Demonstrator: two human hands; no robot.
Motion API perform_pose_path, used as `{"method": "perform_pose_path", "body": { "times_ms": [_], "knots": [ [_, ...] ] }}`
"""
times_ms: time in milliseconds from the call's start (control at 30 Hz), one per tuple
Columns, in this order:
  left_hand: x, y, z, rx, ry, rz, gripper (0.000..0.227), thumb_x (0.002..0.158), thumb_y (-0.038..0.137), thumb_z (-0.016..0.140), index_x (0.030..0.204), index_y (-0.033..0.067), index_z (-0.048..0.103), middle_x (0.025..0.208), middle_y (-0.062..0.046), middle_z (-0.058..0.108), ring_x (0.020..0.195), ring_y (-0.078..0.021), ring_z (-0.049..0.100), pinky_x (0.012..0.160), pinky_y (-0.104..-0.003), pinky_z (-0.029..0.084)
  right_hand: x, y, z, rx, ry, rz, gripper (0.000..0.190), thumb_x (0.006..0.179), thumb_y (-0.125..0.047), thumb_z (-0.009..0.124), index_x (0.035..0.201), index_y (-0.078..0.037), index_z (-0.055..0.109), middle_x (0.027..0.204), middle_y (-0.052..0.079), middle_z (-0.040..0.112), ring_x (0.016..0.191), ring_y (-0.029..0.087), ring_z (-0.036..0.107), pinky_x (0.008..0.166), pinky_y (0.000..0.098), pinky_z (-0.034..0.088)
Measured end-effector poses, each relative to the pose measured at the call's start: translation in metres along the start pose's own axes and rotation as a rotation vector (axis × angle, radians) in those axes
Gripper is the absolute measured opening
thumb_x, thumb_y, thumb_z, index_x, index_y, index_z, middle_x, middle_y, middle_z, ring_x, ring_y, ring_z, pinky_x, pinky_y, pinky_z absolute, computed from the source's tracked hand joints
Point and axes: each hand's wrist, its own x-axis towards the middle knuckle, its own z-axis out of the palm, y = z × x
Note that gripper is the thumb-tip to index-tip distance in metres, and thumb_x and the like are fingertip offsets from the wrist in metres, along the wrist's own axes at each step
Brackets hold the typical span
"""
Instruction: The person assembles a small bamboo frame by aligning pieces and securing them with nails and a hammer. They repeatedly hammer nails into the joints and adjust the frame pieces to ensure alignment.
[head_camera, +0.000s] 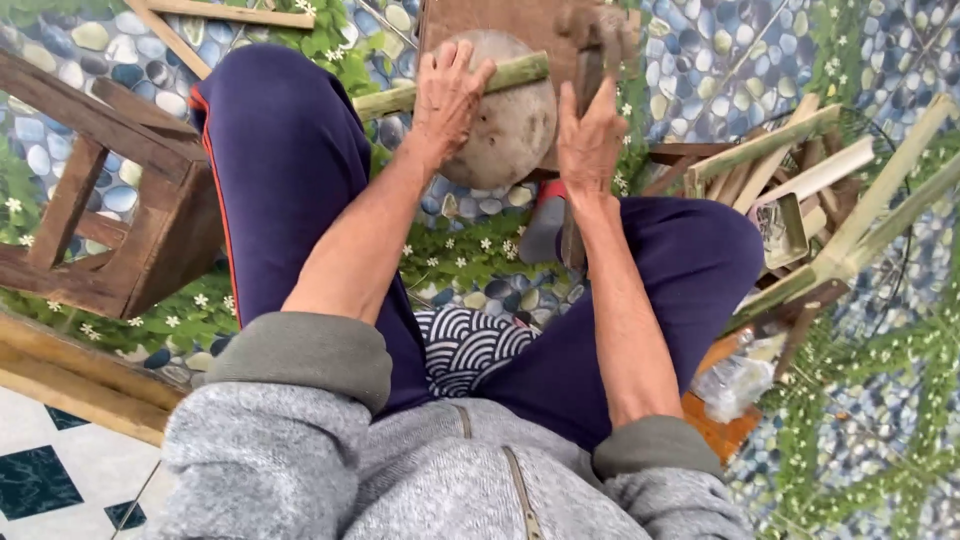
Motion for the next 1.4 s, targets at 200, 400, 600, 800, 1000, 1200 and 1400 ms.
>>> {"method": "perform_pose_path", "body": {
  "times_ms": [200, 400, 600, 800, 1000, 1200, 1400],
  "knots": [
    [0.009, 0.005, -0.013, -0.01, -0.072, 0.129, 0.049, 0.067, -0.001, 0.073, 0.11, 0.0097, 0.055, 0.101, -0.011, 0.051, 0.087, -0.0244, 0.051, 0.067, -0.036, 0.047, -0.017, -0.068, -0.069, 0.602, -0.108, 0.313, 0.032, 0.104, -0.034, 0.054, 0.087, -0.008, 0.046, 0.054, 0.003, 0.051, 0.033, 0.013, 0.047, 0.029, 0.0285, 0.047],
    [0.023, 0.016, 0.025, -0.448, -0.199, 0.05, 0.014, 0.103, 0.003, 0.055, 0.117, 0.0, 0.054, 0.094, -0.012, 0.053, 0.064, -0.0165, 0.051, 0.045, -0.028, 0.05, -0.02, -0.057, -0.084, 0.864, -0.106, 0.475, 0.028, 0.102, -0.033, 0.059, 0.1, -0.008, 0.048, 0.06, 0.007, 0.05, 0.036, 0.015, 0.048, 0.028, 0.0319, 0.044],
    [0.063, 0.014, -0.116, -1.129, -0.18, -0.323, 0.022, 0.102, 0.019, 0.045, 0.114, 0.0086, 0.06, 0.08, -0.003, 0.064, 0.055, -0.0128, 0.056, 0.047, -0.032, 0.045, -0.012, -0.051, -0.099, 1.029, -0.063, 0.473, 0.024, 0.101, -0.032, 0.06, 0.103, -0.01, 0.049, 0.062, 0.004, 0.051, 0.038, 0.013, 0.049, 0.03, 0.029, 0.046],
    [0.063, 0.02, -0.197, -1.738, -0.289, -0.357, 0.038, 0.102, 0.03, 0.051, 0.128, 0.0042, 0.064, 0.085, -0.015, 0.071, 0.056, -0.0147, 0.067, 0.049, -0.026, 0.058, -0.005, -0.048, -0.1, 1.034, 0.103, 0.448, 0.027, 0.104, -0.025, 0.061, 0.102, 0.001, 0.054, 0.056, 0.011, 0.055, 0.034, 0.017, 0.055, 0.023, 0.0319, 0.051],
    [0.062, 0.024, -0.202, -1.933, -0.298, -0.346, 0.039, 0.102, 0.028, 0.052, 0.129, 0.0016, 0.062, 0.09, -0.019, 0.068, 0.059, -0.0161, 0.066, 0.05, -0.025, 0.058, -0.005, -0.05, -0.107, 1.073, 0.151, 0.444, 0.027, 0.103, -0.024, 0.061, 0.105, 0.002, 0.054, 0.056, 0.011, 0.055, 0.034, 0.018, 0.056, 0.024, 0.0312, 0.052],
    [0.061, 0.025, -0.195, -2.032, -0.322, -0.35, 0.038, 0.103, 0.026, 0.051, 0.129, 0.001, 0.063, 0.09, -0.018, 0.068, 0.058, -0.0162, 0.067, 0.048, -0.025, 0.058, -0.004, -0.053, -0.107, 1.072, 0.148, 0.38, 0.025, 0.105, -0.023, 0.06, 0.107, 0.001, 0.056, 0.055, 0.011, 0.054, 0.034, 0.018, 0.055, 0.024, 0.0302, 0.052],
    [0.063, 0.024, -0.201, -2.069, -0.344, -0.327, 0.038, 0.103, 0.027, 0.053, 0.13, 0.0016, 0.062, 0.089, -0.017, 0.067, 0.058, -0.0167, 0.066, 0.048, -0.026, 0.058, -0.004, -0.05, -0.103, 1.041, 0.159, 0.331, 0.024, 0.106, -0.025, 0.059, 0.106, 0.0, 0.057, 0.055, 0.011, 0.055, 0.035, 0.018, 0.057, 0.025, 0.0293, 0.052]
  ]
}}
